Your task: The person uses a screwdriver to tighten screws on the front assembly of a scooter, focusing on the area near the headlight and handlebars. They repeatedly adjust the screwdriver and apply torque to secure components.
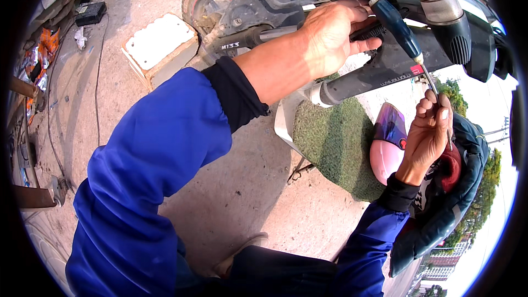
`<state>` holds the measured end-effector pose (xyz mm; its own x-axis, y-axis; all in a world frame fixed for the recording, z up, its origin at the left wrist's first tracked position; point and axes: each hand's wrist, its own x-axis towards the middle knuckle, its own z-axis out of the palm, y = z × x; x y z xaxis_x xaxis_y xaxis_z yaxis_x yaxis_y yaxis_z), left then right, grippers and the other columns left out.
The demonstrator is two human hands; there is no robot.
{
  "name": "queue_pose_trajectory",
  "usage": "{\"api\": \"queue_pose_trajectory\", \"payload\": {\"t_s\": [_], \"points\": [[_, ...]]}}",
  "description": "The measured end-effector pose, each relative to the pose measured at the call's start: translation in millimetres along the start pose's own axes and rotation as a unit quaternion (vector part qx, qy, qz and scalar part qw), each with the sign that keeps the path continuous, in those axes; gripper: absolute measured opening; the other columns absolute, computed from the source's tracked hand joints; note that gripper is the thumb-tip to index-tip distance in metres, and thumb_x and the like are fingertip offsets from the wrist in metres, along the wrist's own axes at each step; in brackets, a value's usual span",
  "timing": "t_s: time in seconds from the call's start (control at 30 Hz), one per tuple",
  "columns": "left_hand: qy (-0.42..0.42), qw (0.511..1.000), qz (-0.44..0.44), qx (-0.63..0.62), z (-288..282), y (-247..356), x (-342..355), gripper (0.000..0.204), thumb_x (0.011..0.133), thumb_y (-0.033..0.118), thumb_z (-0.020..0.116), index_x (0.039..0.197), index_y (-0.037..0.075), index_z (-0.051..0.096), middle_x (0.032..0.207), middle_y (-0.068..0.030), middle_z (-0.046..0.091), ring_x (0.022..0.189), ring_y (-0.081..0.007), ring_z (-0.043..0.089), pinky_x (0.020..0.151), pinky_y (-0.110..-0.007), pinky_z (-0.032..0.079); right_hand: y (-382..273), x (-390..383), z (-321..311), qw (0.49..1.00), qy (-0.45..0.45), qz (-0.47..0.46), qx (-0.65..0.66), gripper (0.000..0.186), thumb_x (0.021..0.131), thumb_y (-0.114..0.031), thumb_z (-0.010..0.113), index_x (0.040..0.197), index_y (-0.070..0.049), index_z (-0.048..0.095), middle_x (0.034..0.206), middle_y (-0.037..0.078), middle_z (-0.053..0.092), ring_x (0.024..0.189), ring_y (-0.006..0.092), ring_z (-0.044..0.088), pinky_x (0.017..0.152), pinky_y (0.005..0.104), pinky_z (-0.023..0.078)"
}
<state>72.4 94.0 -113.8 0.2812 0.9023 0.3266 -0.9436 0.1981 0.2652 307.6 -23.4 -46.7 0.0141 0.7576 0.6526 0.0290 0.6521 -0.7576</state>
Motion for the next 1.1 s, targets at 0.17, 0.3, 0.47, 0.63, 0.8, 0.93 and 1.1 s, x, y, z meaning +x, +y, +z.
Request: {"api": "queue_pose_trajectory", "payload": {"t_s": [0.17, 0.3, 0.47, 0.63, 0.8, 0.93, 1.1], "points": [[-0.018, 0.999, -0.026, -0.006, -6, 4, -2, 0.024, 0.104, 0.01, 0.054, 0.125, 0.002, 0.062, 0.125, -0.0085, 0.066, 0.118, -0.0209, 0.061, 0.091, -0.043, 0.057, -8, -4, 0, 0.994, -0.054, 0.026, 0.087, 0.038, 0.103, -0.016, 0.063, 0.129, 0.01, 0.059, 0.116, 0.023, 0.067, 0.091, 0.0239, 0.068, 0.083, 0.0339, 0.057], [-0.028, 0.999, -0.018, -0.012, -5, 4, -4, 0.023, 0.104, 0.009, 0.054, 0.123, 0.004, 0.063, 0.121, -0.0069, 0.067, 0.114, -0.0188, 0.061, 0.089, -0.041, 0.057, -19, -14, -5, 0.991, -0.095, 0.026, 0.096, 0.038, 0.103, -0.015, 0.063, 0.131, 0.01, 0.058, 0.119, 0.024, 0.067, 0.103, 0.0254, 0.069, 0.091, 0.0336, 0.058], [0.005, 1.0, -0.012, 0.022, 1, 4, -5, 0.028, 0.101, 0.008, 0.056, 0.128, 0.004, 0.061, 0.124, -0.0051, 0.067, 0.116, -0.0202, 0.061, 0.092, -0.041, 0.055, -8, 4, -2, 0.999, -0.003, -0.025, -0.023, 0.041, 0.104, -0.02, 0.062, 0.131, 0.011, 0.059, 0.112, 0.024, 0.072, 0.093, 0.0269, 0.073, 0.087, 0.0369, 0.058], [-0.011, 0.998, -0.014, 0.068, -1, 11, -8, 0.034, 0.101, 0.003, 0.051, 0.135, -0.001, 0.055, 0.129, -0.0113, 0.065, 0.117, -0.0225, 0.061, 0.092, -0.041, 0.056, -28, -1, -24, 0.991, -0.071, 0.055, 0.103, 0.031, 0.106, -0.017, 0.056, 0.12, 0.01, 0.063, 0.1, 0.018, 0.067, 0.081, 0.0212, 0.06, 0.072, 0.0318, 0.053], [0.021, 0.957, 0.001, 0.289, 4, 10, -10, 0.027, 0.102, 0.001, 0.048, 0.122, -0.007, 0.063, 0.121, -0.0153, 0.066, 0.098, -0.0231, 0.065, 0.091, -0.038, 0.058, -45, 2, -54, 0.988, -0.092, 0.082, 0.096, 0.03, 0.109, -0.022, 0.046, 0.111, 0.005, 0.058, 0.084, 0.011, 0.055, 0.06, 0.0141, 0.046, 0.061, 0.0282, 0.037], [0.047, 0.873, 0.003, 0.486, 9, 10, -12, 0.022, 0.089, 0.01, 0.063, 0.107, 0.001, 0.073, 0.103, -0.0122, 0.071, 0.086, -0.0259, 0.071, 0.073, -0.041, 0.057, -43, 14, -56, 0.982, -0.117, 0.073, 0.128, 0.024, 0.108, -0.02, 0.048, 0.106, 0.002, 0.058, 0.082, 0.007, 0.051, 0.049, 0.0103, 0.037, 0.055, 0.0276, 0.031], [0.08, 0.868, 0.081, 0.482, 10, 1, -12, 0.024, 0.087, 0.008, 0.067, 0.107, -0.003, 0.073, 0.096, -0.0114, 0.07, 0.081, -0.0214, 0.065, 0.072, -0.038, 0.053, -22, 31, -46, 0.998, 0.033, 0.001, 0.059, 0.032, 0.106, -0.017, 0.056, 0.119, 0.011, 0.062, 0.091, 0.016, 0.067, 0.074, 0.0169, 0.062, 0.065, 0.0248, 0.05]]}}
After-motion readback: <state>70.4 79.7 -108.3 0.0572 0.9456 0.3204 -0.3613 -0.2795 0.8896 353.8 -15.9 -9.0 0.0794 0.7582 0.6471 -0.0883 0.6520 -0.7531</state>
